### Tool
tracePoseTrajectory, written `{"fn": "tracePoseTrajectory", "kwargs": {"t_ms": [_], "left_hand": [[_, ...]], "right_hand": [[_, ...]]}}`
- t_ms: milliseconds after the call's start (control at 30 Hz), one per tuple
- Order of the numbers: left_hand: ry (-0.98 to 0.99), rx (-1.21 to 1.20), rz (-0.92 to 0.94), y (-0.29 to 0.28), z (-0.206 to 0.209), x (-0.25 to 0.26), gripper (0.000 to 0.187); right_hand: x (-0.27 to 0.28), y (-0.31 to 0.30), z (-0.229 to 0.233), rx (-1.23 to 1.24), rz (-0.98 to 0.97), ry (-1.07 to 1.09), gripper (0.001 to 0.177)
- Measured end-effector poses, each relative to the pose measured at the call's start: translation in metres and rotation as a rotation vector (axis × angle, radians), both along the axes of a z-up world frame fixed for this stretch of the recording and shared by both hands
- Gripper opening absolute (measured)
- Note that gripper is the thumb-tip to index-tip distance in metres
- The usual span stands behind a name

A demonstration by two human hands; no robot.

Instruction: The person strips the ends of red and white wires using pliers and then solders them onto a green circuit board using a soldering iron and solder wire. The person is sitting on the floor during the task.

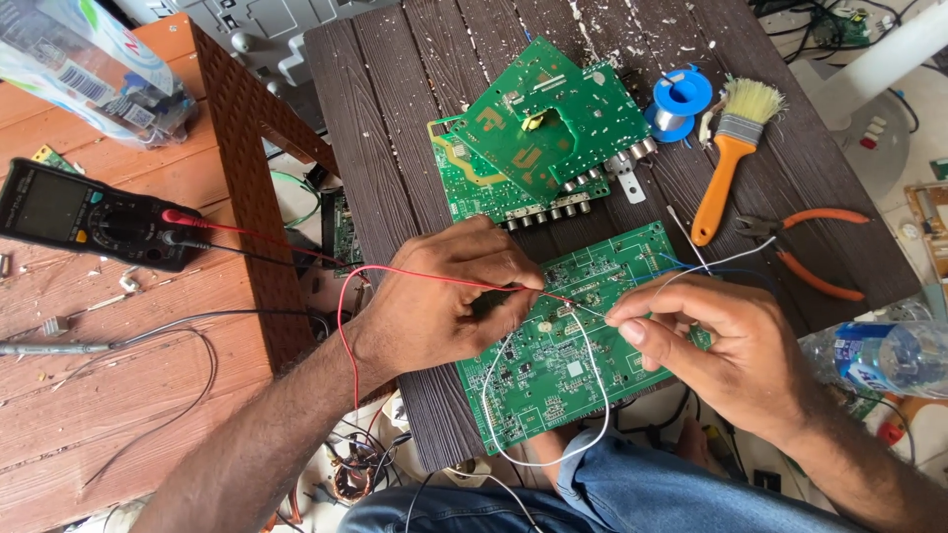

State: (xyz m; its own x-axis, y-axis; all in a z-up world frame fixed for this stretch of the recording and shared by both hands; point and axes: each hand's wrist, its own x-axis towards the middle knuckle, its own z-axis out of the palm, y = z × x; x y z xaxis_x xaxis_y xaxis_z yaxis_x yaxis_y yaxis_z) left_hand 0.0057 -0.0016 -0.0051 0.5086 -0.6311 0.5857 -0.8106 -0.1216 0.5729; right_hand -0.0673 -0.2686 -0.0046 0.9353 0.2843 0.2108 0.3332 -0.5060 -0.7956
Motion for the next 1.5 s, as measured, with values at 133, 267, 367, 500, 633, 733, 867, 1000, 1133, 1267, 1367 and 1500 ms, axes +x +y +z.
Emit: {"fn": "tracePoseTrajectory", "kwargs": {"t_ms": [133, 267, 367, 500, 633, 733, 867, 1000, 1133, 1267, 1367, 1500], "left_hand": [[-0.013, 0.006, 0.006, -0.004, 0.002, 0.000, 0.006], [-0.025, 0.016, -0.002, -0.004, 0.001, 0.002, 0.005], [-0.004, 0.011, -0.007, -0.004, 0.001, 0.002, 0.004], [-0.008, 0.006, -0.003, -0.005, 0.002, 0.001, 0.003], [-0.001, 0.009, -0.013, -0.005, 0.004, 0.001, 0.003], [-0.002, 0.004, -0.011, -0.005, 0.004, 0.001, 0.002], [-0.021, 0.013, -0.004, -0.004, 0.003, 0.001, 0.003], [-0.010, 0.017, -0.008, -0.005, 0.003, 0.003, 0.004], [0.000, 0.006, -0.026, -0.003, -0.001, 0.001, 0.006], [-0.043, 0.006, -0.031, -0.004, 0.000, 0.002, 0.006], [-0.028, 0.032, -0.023, -0.004, 0.001, 0.001, 0.005], [-0.058, 0.045, -0.010, -0.004, 0.002, 0.001, 0.005]], "right_hand": [[-0.004, -0.006, -0.002, 0.116, -0.021, 0.072, 0.017], [0.000, -0.027, 0.004, 0.498, 0.066, 0.121, 0.013], [0.014, -0.052, 0.012, 0.508, 0.022, -0.060, 0.013], [0.024, -0.072, 0.031, 0.231, -0.186, -0.140, 0.008], [0.031, -0.091, 0.020, -0.209, -0.369, -0.131, 0.012], [0.037, -0.113, -0.003, -0.480, -0.451, -0.117, 0.011], [0.041, -0.107, -0.003, -0.606, -0.520, 0.001, 0.013], [0.044, -0.112, -0.006, -0.670, -0.519, -0.022, 0.013], [0.034, -0.102, -0.001, -0.688, -0.493, 0.006, 0.035], [0.002, -0.101, 0.031, -0.477, -0.290, 0.232, 0.023], [-0.017, -0.103, 0.036, -0.299, 0.564, 0.312, 0.032], [-0.034, -0.038, 0.006, -0.838, 0.705, 0.836, 0.041]]}}
